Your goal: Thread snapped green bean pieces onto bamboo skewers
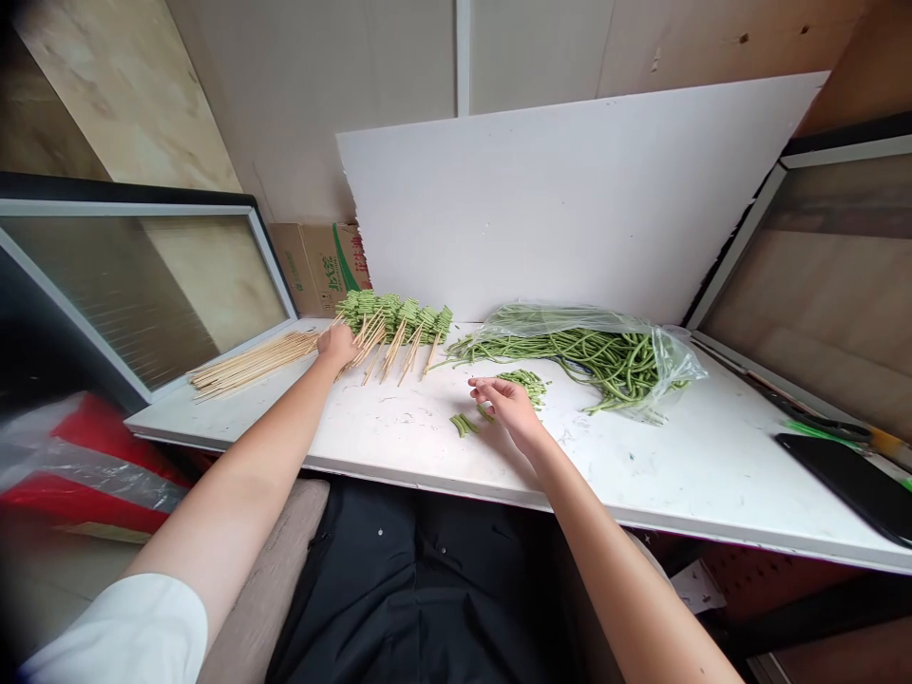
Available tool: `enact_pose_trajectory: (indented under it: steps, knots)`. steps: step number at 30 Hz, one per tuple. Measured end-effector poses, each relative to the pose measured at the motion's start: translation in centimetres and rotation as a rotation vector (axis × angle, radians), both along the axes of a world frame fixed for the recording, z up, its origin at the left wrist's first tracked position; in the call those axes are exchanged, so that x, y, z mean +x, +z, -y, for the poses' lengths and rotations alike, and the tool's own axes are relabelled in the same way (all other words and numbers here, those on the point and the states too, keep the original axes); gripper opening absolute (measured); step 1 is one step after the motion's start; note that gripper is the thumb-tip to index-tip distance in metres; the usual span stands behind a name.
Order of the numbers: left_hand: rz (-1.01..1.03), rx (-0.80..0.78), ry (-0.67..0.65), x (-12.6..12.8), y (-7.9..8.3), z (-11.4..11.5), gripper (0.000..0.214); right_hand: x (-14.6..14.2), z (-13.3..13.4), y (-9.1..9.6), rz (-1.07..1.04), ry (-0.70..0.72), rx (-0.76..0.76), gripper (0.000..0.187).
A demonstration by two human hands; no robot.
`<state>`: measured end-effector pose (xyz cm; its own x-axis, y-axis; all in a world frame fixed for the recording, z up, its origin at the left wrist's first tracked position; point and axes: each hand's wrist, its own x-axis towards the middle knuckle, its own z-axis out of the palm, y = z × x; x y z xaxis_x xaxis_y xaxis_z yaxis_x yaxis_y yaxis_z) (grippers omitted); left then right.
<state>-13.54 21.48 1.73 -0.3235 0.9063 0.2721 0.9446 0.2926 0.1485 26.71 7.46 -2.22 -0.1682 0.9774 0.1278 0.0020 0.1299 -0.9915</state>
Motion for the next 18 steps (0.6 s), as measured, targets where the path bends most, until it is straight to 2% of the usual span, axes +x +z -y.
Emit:
enact_pose_trajectory:
  steps: [9,18]
  knots:
    - [0.02,0.005,0.005,-0.3,0.0,-0.1,0.018,-0.1,0.0,0.1,0.002,-0.002,-0.035,0.041]
    - [0.158,0.032,-0.016,-1.4,-0.5,-0.5,0.021,0.0,-0.1,0.0,-0.019,0.009,-0.037,0.042]
